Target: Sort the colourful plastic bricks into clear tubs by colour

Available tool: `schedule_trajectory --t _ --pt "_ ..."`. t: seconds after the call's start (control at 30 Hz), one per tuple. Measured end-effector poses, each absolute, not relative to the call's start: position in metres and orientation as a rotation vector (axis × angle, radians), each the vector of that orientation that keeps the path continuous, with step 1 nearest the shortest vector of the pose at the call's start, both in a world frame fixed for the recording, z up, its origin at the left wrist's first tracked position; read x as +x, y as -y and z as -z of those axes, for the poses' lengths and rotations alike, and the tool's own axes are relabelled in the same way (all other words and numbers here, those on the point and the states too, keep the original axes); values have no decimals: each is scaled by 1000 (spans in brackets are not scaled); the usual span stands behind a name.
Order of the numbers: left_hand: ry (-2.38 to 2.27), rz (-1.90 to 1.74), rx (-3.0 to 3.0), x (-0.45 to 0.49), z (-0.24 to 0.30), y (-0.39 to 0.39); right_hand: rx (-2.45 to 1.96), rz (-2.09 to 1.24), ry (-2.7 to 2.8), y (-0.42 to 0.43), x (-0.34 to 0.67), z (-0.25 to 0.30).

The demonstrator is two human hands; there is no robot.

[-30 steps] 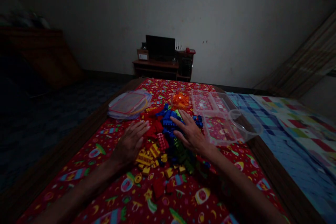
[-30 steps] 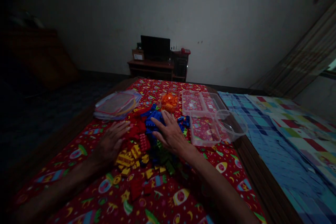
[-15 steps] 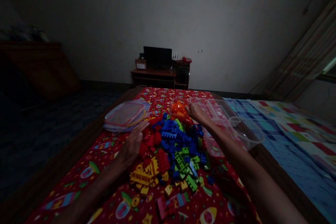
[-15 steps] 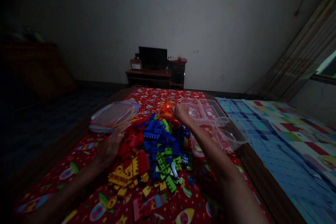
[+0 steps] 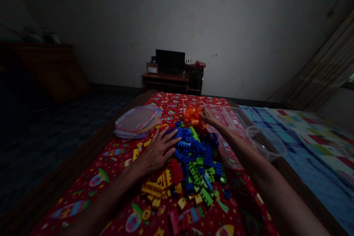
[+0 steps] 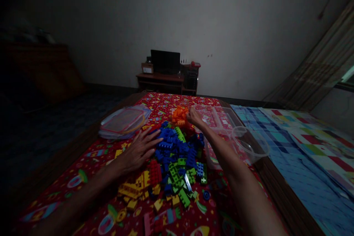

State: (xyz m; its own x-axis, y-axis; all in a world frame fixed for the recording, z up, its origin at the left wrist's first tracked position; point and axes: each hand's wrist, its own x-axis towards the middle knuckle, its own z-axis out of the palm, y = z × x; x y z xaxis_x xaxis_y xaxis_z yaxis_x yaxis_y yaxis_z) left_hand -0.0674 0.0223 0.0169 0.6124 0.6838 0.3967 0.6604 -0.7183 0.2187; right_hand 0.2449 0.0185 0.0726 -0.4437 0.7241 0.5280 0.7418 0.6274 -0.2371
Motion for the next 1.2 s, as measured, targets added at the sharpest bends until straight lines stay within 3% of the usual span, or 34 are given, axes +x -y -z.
schedule_trajectory --t 0.13,0.27,0.5,0.73,0.97,1.2 --pt "-1159 -662 2761 -55 -19 -15 -1543 -145 2157 -91 228 -90" --pt "-1145 -625 2790 -56 -21 -3 -1542 -28 2157 -129 224 -101" --pt "-1122 -527 2794 -74 -14 17 -1326 117 2393 -87 237 -112" --pt "-1095 -712 2780 -53 -35 8 -1435 328 2519 -67 213 -125" --pt "-963 -545 2863 -11 -32 0 -1589 633 2728 -45 193 -136" --pt "-961 -498 2901 -32 -25 27 -1398 695 2869 -25 179 -129"
